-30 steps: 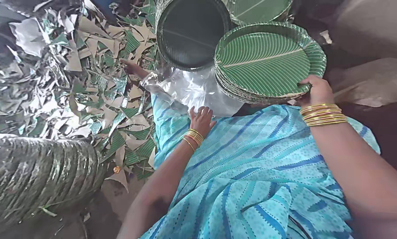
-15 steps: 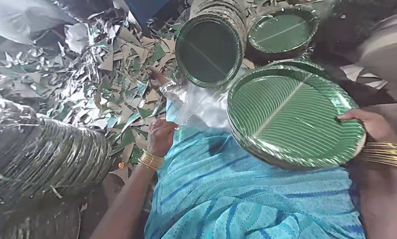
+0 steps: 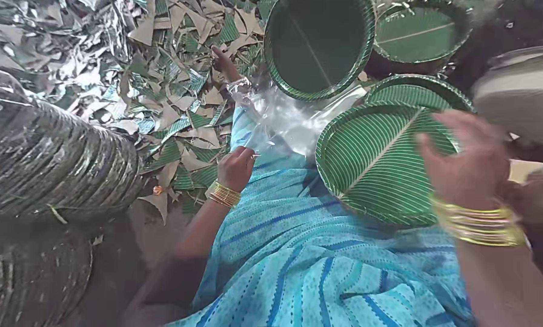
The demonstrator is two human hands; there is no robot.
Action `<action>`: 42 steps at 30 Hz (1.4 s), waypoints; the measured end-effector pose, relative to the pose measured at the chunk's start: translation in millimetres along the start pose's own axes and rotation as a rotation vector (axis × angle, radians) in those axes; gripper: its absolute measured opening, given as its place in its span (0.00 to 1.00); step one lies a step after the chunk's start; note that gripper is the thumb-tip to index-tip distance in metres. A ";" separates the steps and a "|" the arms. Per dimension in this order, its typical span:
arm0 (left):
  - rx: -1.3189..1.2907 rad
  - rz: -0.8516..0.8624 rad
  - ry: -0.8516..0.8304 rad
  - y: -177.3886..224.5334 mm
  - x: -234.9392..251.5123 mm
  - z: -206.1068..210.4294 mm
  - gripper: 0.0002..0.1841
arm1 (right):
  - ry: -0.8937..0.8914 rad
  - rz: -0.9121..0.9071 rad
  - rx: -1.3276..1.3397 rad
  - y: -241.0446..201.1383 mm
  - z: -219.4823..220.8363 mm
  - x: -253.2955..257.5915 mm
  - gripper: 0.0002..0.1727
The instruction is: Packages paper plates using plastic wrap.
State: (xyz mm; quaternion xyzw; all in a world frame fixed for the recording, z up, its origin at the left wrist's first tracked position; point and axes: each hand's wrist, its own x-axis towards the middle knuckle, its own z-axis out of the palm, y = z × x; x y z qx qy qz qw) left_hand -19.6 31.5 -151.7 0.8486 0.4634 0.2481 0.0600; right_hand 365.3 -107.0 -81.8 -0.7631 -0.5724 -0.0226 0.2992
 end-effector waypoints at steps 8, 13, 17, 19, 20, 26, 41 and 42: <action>-0.021 0.128 0.066 14.1 22.4 -21.7 0.10 | 0.013 -0.560 0.100 -149.7 151.6 -13.2 0.25; -0.009 0.132 0.279 7.5 25.7 -19.7 0.14 | -0.043 -0.605 0.170 -141.3 164.7 5.5 0.09; -0.157 0.067 0.544 9.5 -3.0 1.0 0.10 | -0.248 -0.438 0.334 -133.3 154.3 10.4 0.10; -0.382 -0.063 0.404 26.9 -25.1 13.5 0.08 | -0.353 -0.322 0.394 -132.8 149.2 15.3 0.12; -0.508 -0.167 0.264 35.4 -33.1 18.1 0.09 | -0.397 -0.288 0.406 -133.8 148.5 17.4 0.12; -0.928 -0.689 -0.071 55.9 -3.0 19.3 0.14 | -0.594 -0.205 0.405 -142.9 149.2 21.6 0.14; -0.490 -0.691 0.050 5.5 -33.1 21.0 0.11 | -0.226 0.259 0.789 -100.5 114.1 83.8 0.05; -0.466 -0.697 0.062 3.0 -35.7 19.0 0.11 | -0.226 0.234 0.783 -99.1 114.5 83.1 0.06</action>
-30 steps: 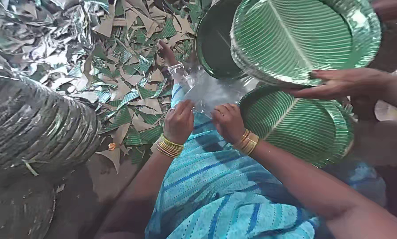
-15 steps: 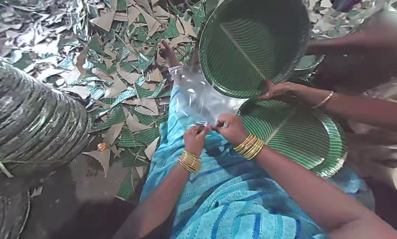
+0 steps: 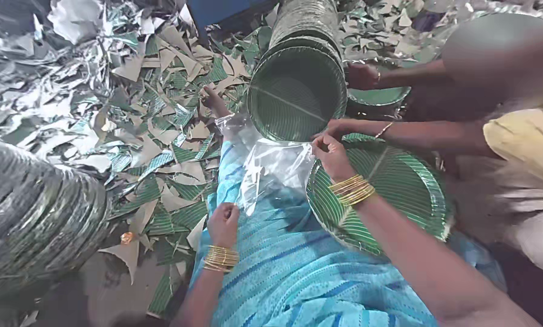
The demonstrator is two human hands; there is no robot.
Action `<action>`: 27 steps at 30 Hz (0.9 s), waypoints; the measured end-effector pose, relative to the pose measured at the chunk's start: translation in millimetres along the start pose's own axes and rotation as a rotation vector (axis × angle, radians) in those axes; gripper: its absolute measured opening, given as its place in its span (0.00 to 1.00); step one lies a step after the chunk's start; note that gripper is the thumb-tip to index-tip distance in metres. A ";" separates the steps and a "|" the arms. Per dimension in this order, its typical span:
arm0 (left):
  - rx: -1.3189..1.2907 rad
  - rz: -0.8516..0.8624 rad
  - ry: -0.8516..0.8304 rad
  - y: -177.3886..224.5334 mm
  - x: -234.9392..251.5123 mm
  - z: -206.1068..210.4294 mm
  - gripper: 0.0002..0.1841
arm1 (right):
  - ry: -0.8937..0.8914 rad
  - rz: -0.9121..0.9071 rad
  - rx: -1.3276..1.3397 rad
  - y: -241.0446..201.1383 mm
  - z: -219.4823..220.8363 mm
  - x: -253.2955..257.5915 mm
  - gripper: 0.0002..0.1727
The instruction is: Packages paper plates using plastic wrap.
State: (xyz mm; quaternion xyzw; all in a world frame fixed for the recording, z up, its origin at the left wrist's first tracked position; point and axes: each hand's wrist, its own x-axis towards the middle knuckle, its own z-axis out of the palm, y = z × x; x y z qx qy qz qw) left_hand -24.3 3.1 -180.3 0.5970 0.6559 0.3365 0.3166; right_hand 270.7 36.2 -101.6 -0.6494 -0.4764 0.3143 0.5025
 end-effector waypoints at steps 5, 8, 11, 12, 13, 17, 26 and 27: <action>0.044 0.678 0.134 30.4 -9.9 6.6 0.10 | -0.092 -0.090 -0.094 11.7 26.4 -20.9 0.09; 0.282 0.866 -0.020 66.7 -2.5 26.5 0.10 | -0.140 -0.122 -0.125 11.0 34.8 -29.9 0.07; 0.396 0.859 -0.016 72.3 33.5 41.8 0.09 | -0.142 -0.163 -0.124 8.4 25.6 -26.3 0.07; 0.388 0.877 0.018 70.2 48.2 41.9 0.09 | -0.139 -0.173 -0.133 7.3 20.1 -24.9 0.07; 0.364 0.915 0.068 67.3 62.1 40.0 0.09 | -0.138 -0.181 -0.157 7.1 14.4 -23.9 0.07; 0.299 1.038 0.191 72.5 86.7 16.5 0.10 | -0.116 -0.206 -0.288 16.0 4.9 -21.7 0.10; -0.195 0.207 -0.152 78.0 -11.6 33.7 0.14 | -0.326 -0.219 -0.344 11.7 30.0 -34.1 0.17; -0.332 -0.031 -0.348 79.8 -17.5 42.7 0.18 | -0.368 -0.234 -0.376 12.3 31.8 -39.6 0.17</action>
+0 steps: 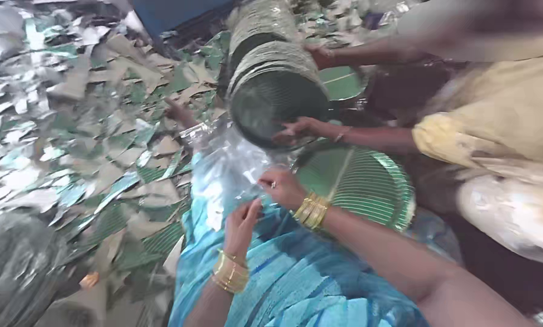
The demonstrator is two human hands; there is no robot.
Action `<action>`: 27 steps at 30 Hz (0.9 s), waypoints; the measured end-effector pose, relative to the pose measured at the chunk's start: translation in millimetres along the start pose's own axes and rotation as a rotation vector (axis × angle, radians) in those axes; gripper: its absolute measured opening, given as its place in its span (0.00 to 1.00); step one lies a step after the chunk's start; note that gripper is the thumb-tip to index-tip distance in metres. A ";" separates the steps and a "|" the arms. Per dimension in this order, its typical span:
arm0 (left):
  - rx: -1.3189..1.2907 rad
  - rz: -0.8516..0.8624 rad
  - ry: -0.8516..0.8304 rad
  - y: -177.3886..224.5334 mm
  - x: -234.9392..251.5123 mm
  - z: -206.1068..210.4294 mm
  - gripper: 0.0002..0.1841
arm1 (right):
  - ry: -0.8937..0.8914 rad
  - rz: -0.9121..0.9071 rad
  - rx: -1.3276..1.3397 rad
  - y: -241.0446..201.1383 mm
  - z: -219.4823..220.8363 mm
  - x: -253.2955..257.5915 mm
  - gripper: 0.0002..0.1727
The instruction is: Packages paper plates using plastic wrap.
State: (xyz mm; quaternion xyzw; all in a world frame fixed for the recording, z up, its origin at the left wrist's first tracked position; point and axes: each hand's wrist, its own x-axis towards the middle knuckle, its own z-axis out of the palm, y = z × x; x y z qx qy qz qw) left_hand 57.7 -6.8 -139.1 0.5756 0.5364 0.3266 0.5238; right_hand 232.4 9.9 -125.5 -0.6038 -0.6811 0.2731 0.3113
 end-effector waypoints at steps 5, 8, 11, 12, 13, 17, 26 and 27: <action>-0.451 -0.089 0.006 -24.1 20.8 9.9 0.20 | -0.055 -0.219 -0.216 2.8 20.8 -23.3 0.12; -0.335 -0.113 0.017 -29.8 29.3 -6.1 0.18 | -0.091 -0.274 -0.346 5.1 25.9 -24.8 0.10; -0.270 -0.115 -0.017 -43.2 24.0 -10.7 0.18 | -0.039 -0.317 -0.390 3.7 30.8 -24.1 0.09; -0.304 -0.101 -0.010 -44.6 19.9 -9.5 0.16 | -0.038 -0.319 -0.392 1.6 32.5 -23.8 0.09; -0.335 -0.092 -0.004 -45.2 16.2 -9.8 0.14 | -0.037 -0.319 -0.392 -0.2 35.5 -23.6 0.09; -0.374 -0.034 0.004 -52.0 17.1 -15.9 0.13 | -0.075 -0.300 -0.399 -10.0 42.0 -21.7 0.09; -0.415 -0.074 0.135 -50.1 14.2 -13.9 0.11 | -0.200 -0.233 -0.417 -12.4 41.5 -13.8 0.10; -0.381 -0.073 0.170 -44.5 12.3 -11.2 0.10 | -0.201 -0.209 -0.400 -12.4 41.3 -11.0 0.11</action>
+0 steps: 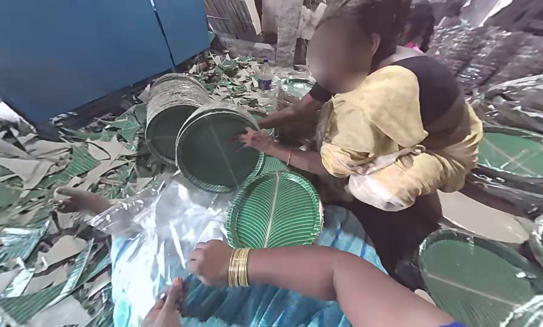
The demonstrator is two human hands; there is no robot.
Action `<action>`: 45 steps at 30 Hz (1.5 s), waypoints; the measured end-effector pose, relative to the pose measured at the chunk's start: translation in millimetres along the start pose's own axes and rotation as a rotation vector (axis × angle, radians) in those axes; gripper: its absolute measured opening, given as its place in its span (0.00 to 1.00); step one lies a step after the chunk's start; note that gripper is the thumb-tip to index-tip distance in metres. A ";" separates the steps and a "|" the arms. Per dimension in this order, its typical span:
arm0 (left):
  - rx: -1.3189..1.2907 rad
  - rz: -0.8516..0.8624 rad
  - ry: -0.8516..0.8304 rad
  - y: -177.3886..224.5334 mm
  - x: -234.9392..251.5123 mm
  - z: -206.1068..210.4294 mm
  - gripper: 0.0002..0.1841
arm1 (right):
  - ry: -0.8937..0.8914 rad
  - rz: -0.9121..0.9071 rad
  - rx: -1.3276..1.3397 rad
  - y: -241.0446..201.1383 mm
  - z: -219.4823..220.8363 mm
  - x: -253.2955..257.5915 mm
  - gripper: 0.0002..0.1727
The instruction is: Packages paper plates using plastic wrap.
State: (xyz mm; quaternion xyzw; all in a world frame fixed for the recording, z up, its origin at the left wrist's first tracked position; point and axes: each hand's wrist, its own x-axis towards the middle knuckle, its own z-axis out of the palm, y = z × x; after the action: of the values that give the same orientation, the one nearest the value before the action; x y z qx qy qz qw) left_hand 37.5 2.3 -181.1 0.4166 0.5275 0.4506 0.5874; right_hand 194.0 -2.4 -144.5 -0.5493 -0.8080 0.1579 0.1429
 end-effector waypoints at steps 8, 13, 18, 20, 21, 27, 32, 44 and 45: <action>0.103 0.197 0.164 28.6 8.0 12.4 0.13 | 0.117 0.062 0.122 -1.6 -14.0 9.3 0.14; 0.083 0.140 0.131 20.3 17.5 3.4 0.11 | 0.029 0.078 0.109 1.6 -21.3 14.4 0.13; -0.060 0.100 0.039 14.0 18.3 -1.9 0.07 | -0.132 0.247 0.246 -4.2 -24.4 25.2 0.14; -0.091 0.130 0.055 10.7 18.1 -0.7 0.05 | -0.128 0.261 0.269 -3.4 -22.3 27.6 0.14; -0.103 0.128 0.073 10.9 17.9 0.1 0.05 | -0.128 0.263 0.286 -2.6 -22.0 28.5 0.14; -0.066 0.131 0.110 8.5 20.2 0.8 0.06 | -0.055 0.333 0.617 -2.8 -28.1 30.5 0.14; -0.114 0.149 0.089 2.6 20.9 1.0 0.06 | -0.155 0.286 0.733 -8.4 -16.9 35.6 0.14; -0.103 0.034 0.050 10.9 14.1 12.7 0.06 | -0.190 0.423 0.967 10.9 -28.6 39.3 0.03; -0.115 0.034 0.048 9.6 14.8 12.6 0.06 | -0.202 0.452 1.021 11.2 -29.2 39.3 0.03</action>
State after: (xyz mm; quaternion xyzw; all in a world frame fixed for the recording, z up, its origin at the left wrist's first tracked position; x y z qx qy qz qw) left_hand 49.7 18.9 -174.3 0.3804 0.5075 0.5000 0.5897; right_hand 201.3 41.0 -120.3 -0.5522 -0.5011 0.6069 0.2751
